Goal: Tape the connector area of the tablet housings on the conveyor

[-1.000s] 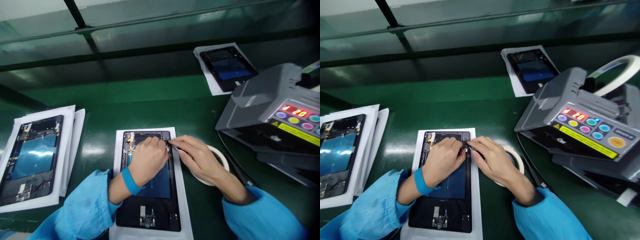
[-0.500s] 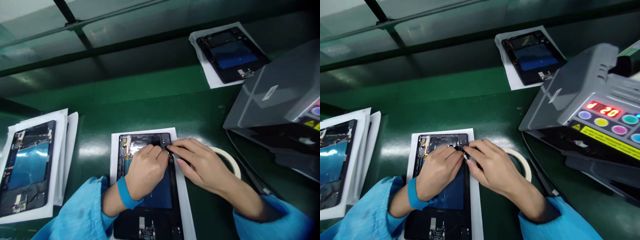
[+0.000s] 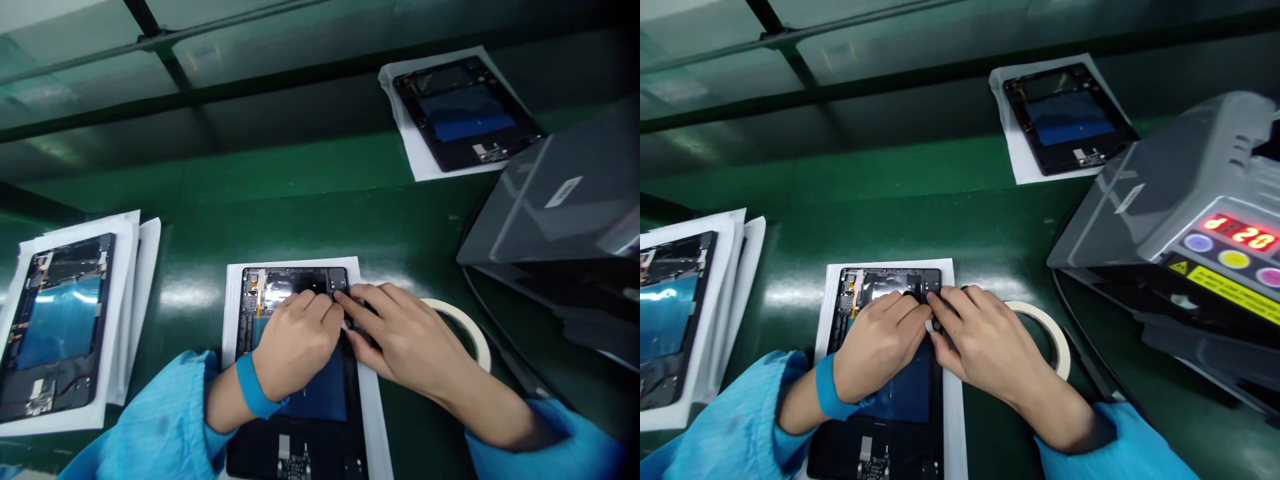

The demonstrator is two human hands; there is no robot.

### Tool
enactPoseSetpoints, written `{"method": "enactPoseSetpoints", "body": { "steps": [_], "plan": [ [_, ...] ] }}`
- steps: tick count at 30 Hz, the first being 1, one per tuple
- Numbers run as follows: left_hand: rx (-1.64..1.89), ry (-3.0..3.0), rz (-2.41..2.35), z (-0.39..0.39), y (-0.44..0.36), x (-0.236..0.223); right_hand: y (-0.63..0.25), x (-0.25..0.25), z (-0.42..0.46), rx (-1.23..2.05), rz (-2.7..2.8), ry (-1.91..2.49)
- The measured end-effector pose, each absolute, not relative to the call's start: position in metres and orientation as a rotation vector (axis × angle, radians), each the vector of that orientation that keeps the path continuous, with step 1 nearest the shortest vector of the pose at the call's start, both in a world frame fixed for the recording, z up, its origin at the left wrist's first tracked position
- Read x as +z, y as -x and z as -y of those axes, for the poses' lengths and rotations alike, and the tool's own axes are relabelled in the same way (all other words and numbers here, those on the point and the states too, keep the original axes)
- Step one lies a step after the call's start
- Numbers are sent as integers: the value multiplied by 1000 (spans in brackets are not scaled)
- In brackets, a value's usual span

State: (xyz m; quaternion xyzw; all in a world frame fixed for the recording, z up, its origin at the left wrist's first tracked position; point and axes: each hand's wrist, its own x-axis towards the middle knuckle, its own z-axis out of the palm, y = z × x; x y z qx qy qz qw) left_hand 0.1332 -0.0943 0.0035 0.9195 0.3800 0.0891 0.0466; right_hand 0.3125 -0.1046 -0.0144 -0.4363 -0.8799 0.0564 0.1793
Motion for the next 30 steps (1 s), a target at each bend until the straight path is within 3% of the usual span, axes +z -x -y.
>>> {"method": "enactPoseSetpoints", "body": {
  "steps": [25,30],
  "plan": [
    [239,-2525,-1187,84,-122,10,-321,-17,102,379,2360,1096],
    [198,-2546,-1099,78,-118,10,-319,-14,104,233,2460,1084]
  ]
}}
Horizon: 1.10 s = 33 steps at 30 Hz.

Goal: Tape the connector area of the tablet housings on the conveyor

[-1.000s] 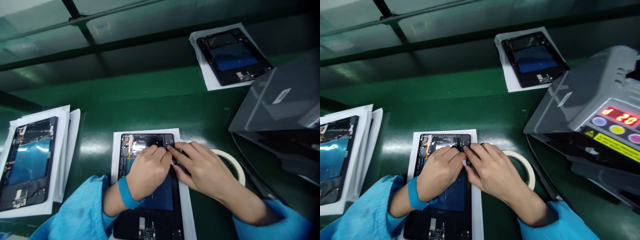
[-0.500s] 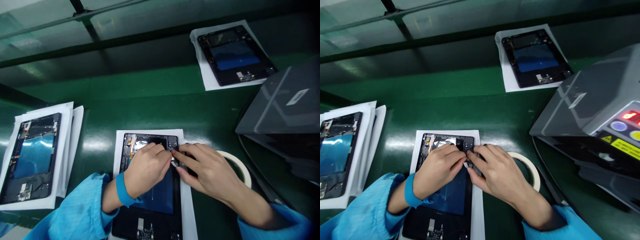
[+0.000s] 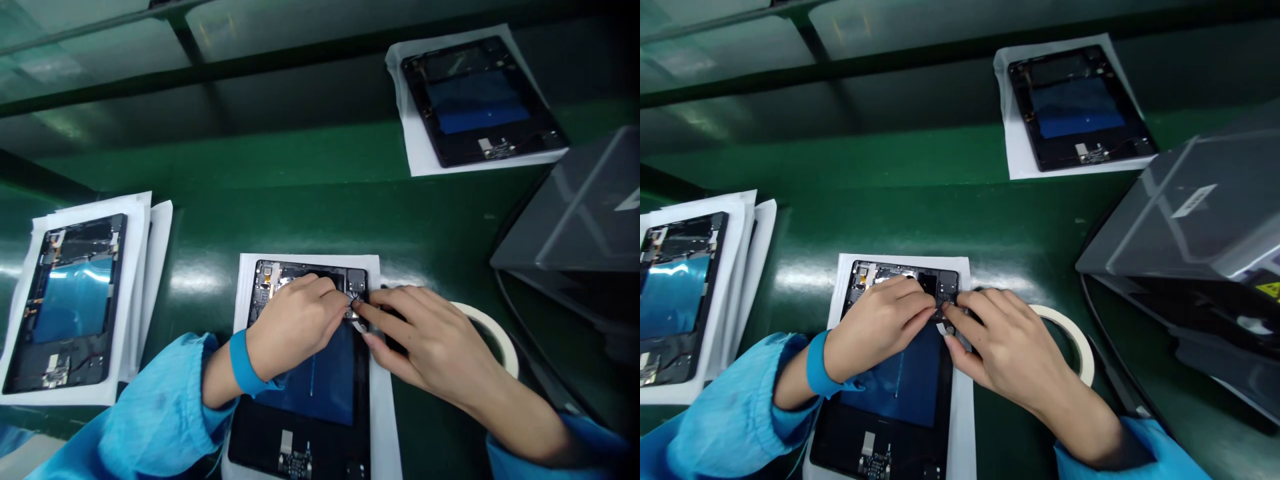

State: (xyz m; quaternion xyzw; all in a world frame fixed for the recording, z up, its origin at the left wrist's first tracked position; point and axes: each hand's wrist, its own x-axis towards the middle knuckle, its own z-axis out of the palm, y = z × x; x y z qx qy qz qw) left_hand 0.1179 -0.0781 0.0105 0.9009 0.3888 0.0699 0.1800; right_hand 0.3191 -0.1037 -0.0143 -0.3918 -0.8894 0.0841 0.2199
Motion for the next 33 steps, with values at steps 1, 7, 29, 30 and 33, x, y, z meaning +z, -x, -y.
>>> {"method": "enactPoseSetpoints", "body": {
  "steps": [1,7,29,30,33],
  "plan": [
    [197,-2563,-1084,77,-117,10,-318,-13,105,172,2501,1079],
    [212,-2589,-1054,76,-115,6,-316,-11,110,10,2602,1077],
    [452,-2563,-1055,74,-113,-11,-300,-11,108,-161,2406,1383],
    [461,-2563,-1052,74,-114,-11,-300,-12,108,-158,2410,1377],
    [477,-2567,-1046,74,-114,-11,-300,-12,107,-127,2406,1364]
  ]
}}
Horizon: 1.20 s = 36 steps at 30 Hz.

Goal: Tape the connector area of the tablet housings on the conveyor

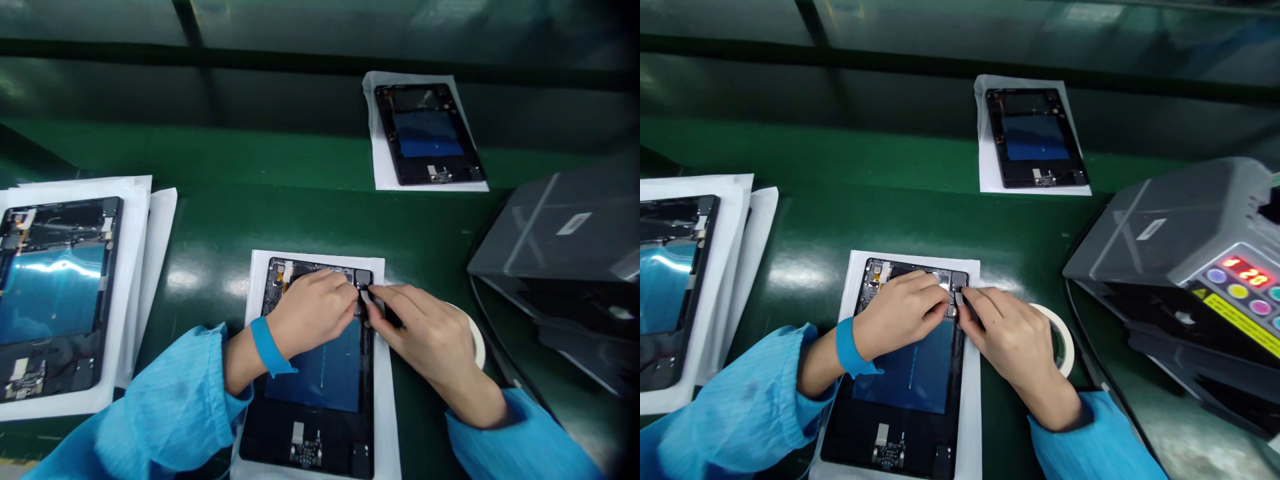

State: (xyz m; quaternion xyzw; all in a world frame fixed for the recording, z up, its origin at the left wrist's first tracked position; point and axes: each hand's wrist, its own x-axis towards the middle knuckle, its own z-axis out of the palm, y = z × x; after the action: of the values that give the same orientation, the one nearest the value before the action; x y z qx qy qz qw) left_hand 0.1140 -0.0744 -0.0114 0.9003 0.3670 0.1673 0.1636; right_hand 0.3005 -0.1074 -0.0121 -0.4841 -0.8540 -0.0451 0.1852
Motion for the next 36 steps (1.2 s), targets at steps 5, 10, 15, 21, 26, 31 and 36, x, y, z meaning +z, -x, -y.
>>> {"method": "enactPoseSetpoints", "body": {
  "steps": [5,10,15,21,26,31,36],
  "plan": [
    [469,-2572,-1049,75,-114,-12,-299,-11,106,-139,2391,1373],
    [496,-2577,-1046,74,-114,-14,-297,-11,107,-167,2392,1399],
    [490,-2583,-1045,74,-114,-14,-296,-11,108,-159,2378,1436],
    [482,-2581,-1047,74,-114,-14,-294,-12,108,-154,2369,1459],
    [498,-2576,-1049,74,-114,-13,-293,-11,108,-117,2363,1454],
    [491,-2565,-1061,75,-114,-13,-293,-11,106,0,2355,1404],
    [501,-2574,-1053,75,-114,-15,-293,-11,106,62,2359,1336]
  ]
}}
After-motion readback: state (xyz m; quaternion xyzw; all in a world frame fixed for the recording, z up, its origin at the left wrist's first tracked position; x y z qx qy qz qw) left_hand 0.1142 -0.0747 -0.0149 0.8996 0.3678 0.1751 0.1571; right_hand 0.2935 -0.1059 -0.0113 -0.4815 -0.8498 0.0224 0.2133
